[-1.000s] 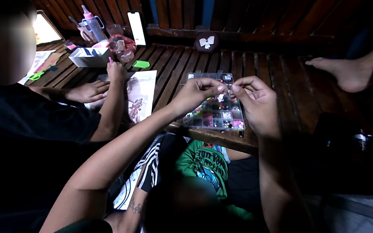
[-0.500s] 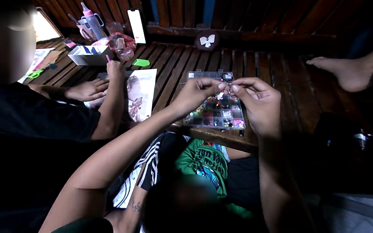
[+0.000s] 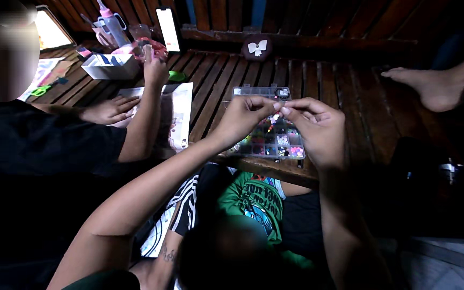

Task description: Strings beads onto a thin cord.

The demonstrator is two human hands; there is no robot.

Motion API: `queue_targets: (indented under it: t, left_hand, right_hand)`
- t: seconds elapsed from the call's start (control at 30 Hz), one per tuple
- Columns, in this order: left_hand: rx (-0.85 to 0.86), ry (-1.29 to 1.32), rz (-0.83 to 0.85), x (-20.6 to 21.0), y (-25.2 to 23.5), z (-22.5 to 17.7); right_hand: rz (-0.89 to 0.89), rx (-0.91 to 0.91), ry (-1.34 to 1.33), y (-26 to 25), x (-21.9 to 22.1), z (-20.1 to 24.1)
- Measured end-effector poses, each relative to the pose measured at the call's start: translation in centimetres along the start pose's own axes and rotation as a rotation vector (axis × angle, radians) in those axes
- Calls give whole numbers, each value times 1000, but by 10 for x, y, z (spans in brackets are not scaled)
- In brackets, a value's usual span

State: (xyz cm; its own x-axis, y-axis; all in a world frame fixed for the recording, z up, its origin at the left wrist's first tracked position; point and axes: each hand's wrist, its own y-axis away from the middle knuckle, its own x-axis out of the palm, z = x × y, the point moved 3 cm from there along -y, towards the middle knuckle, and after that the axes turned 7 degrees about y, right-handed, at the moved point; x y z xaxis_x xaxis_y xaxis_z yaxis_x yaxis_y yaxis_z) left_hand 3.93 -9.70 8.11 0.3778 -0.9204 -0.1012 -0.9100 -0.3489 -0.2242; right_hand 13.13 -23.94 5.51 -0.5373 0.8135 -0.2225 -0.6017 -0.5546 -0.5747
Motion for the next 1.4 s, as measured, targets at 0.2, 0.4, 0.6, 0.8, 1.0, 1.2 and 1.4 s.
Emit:
queue_targets:
  t: [0.2, 0.4, 0.6, 0.8, 1.0, 1.2, 1.4]
  left_hand:
    - [61, -189, 26, 1, 2, -4]
    - [196, -432, 22, 3, 2, 1]
    - [206, -390, -1, 5, 2, 11]
    - [162, -118, 4, 5, 3, 22]
    - [2, 116, -16, 9, 5, 27]
    - [-112, 371, 9, 12, 7, 35]
    - [-161, 470, -5, 17, 10, 32]
  right_hand:
    - [12, 12, 72, 2, 1, -7]
    - [44, 31, 253, 3, 4, -11]
    - [151, 218, 114, 2, 1, -15]
    - [135, 237, 49, 4, 0, -14]
    - [114, 214, 83, 4, 1, -12]
    - [92, 161, 4, 4, 2, -13]
    - [57, 95, -132, 6, 4, -14]
